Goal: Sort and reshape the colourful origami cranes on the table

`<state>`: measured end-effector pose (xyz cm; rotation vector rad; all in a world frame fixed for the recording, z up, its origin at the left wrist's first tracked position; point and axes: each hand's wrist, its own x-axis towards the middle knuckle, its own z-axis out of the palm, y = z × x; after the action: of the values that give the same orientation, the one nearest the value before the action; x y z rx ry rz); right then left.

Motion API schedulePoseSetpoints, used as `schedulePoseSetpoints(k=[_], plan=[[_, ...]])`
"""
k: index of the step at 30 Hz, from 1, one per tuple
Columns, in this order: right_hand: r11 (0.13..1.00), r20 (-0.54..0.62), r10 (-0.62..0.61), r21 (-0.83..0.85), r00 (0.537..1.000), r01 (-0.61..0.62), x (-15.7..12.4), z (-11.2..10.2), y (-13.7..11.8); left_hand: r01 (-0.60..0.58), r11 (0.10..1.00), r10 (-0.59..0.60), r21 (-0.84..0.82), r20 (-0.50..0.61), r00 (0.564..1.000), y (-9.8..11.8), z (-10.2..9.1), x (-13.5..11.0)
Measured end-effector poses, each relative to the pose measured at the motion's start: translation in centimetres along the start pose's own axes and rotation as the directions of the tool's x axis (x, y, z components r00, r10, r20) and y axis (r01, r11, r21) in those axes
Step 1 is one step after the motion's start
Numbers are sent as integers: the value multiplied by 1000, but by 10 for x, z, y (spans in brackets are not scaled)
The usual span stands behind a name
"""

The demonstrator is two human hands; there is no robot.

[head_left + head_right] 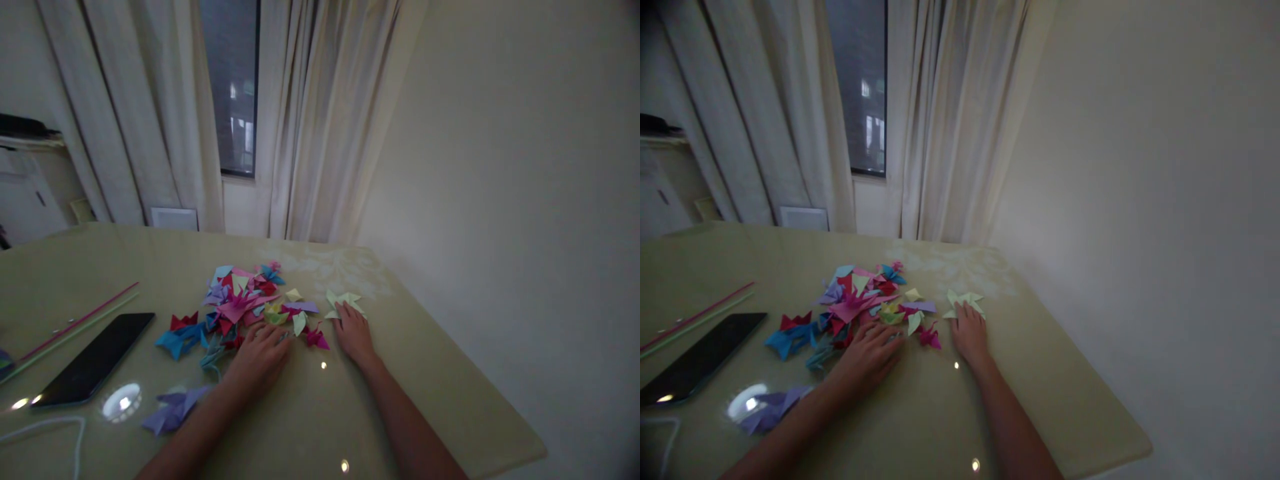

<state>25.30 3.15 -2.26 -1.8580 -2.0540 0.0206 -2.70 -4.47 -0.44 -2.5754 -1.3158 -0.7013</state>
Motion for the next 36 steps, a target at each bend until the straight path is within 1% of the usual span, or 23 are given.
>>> schedulePoseSetpoints(k=[3, 5, 7, 9, 11, 14, 16, 18, 20, 22, 23, 25, 28, 30, 31, 33, 36], plan=[[999, 56, 17, -42, 998, -14, 19, 8, -1, 76, 994, -71, 83, -63, 995, -13, 0, 0], [999, 67, 32, -17, 997, -31, 41, 11, 1, 110, 986, -101, 123, -77, 992, -15, 3, 0], [998, 52, 55, 32, 997, -56, 67, 15, 4, 128, 982, -118, 138, -74, 990, -15, 6, -1], [995, 24, 70, 71, 997, -72, 90, 19, 5, 131, 984, -124, 120, -67, 990, -14, 8, -1], [989, -18, 90, 119, 996, -87, 107, 24, 6, 134, 988, -128, 83, -75, 989, -14, 8, -1], [973, -119, 123, 207, 985, -97, 118, 26, 6, 148, 989, -144, 25, -123, 982, -11, 4, 0], [959, -194, 130, 274, 972, -73, 118, 25, 6, 112, 993, -114, -20, -161, 980, -4, 1, 2], [937, -255, 120, 348, 959, -25, 115, 20, 7, 8, 999, -17, -51, -175, 984, 6, -1, 3], [903, -297, 106, 428, 949, 33, 109, 16, 7, -105, 993, 96, -44, -171, 981, 17, 1, 3], [858, -317, 79, 504, 945, 97, 95, 12, 5, -160, 987, 156, -9, -166, 974, 25, 6, 3], [834, -317, 57, 537, 947, 130, 85, 10, 3, -160, 987, 159, 8, -159, 974, 27, 8, 2], [783, -302, -14, 589, 953, 198, 57, 8, -3, -117, 993, 120, 29, -122, 985, 26, 11, 1], [721, -253, -161, 630, 954, 289, 10, 0, -16, -8, 999, 11, 52, -68, 998, 15, 9, -1], [679, -188, -295, 648, 937, 344, -15, -7, -25, 66, 995, -60, 77, -77, 995, 6, 5, -3], [682, -165, -334, 638, 928, 359, -23, -11, -29, 95, 992, -87, 88, -85, 993, 1, 4, -3], [705, -116, -370, 611, 922, 360, -31, -16, -36, 125, 987, -116, 100, -96, 989, -6, 1, -3], [718, -75, -390, 600, 918, 354, -30, -19, -43, 102, 992, -93, 77, -117, 989, -15, -1, 0]])
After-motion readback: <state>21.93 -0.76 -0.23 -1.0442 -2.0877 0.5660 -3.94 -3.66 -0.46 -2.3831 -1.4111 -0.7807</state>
